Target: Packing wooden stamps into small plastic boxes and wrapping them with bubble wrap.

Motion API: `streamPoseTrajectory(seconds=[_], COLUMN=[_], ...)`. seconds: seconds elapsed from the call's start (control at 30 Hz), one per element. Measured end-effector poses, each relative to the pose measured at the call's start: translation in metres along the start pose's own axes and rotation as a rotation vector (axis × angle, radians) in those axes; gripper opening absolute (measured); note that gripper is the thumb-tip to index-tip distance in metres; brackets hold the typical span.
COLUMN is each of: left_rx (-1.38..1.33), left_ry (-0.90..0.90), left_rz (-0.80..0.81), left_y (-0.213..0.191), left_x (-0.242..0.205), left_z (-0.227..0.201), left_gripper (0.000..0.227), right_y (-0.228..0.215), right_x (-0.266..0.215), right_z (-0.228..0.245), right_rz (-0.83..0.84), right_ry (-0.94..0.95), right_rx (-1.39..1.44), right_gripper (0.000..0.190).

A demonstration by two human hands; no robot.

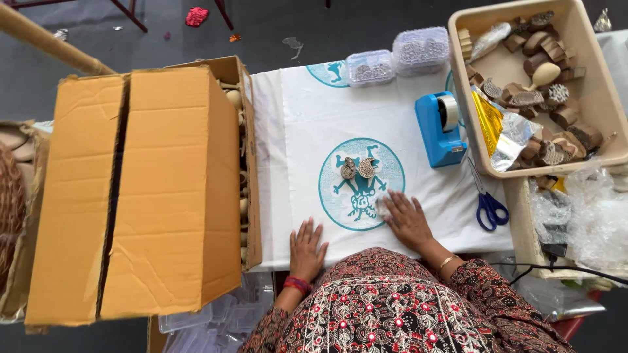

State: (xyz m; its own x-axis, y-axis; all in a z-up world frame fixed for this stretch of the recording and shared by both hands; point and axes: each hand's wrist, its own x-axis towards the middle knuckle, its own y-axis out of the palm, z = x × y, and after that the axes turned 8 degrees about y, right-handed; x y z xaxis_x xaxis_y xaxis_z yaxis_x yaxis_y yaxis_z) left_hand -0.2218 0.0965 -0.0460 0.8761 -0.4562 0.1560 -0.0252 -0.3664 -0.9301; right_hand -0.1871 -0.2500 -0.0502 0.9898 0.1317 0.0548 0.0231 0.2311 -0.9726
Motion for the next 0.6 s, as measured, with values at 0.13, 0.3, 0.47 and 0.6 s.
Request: streamPoseTrajectory(seconds=[0.13, 0.3, 0.47, 0.6], left_rx=[-0.09, -0.011, 0.07, 0.252], left_ry=[-0.275, -0.383, -0.667, -0.852], left_rz=[-0.036, -0.112, -0.311, -0.338], left_y=[-0.012, 0.002, -0.002, -0.01], left_x=[-0.054, -0.126, -0.172, -0.199], left_z=[0.01, 0.021, 0.016, 0.02], left_gripper=[0.047, 0.041, 0.036, 0.045], right_y=[0.007, -0.01, -0.017, -0.009], right_x=[-0.013, -0.013, -0.011, -0.009], right_z=[0.001, 0.008, 0.011, 0.007], right_rz=[0.097, 0.149, 0.214, 0.261], right_ry=[-0.236, -0.341, -0.299, -0.27], right_rx=[-0.075, -0.104, -0.078, -0.079], right_gripper=[0.06, 0.056, 0.055, 0.056])
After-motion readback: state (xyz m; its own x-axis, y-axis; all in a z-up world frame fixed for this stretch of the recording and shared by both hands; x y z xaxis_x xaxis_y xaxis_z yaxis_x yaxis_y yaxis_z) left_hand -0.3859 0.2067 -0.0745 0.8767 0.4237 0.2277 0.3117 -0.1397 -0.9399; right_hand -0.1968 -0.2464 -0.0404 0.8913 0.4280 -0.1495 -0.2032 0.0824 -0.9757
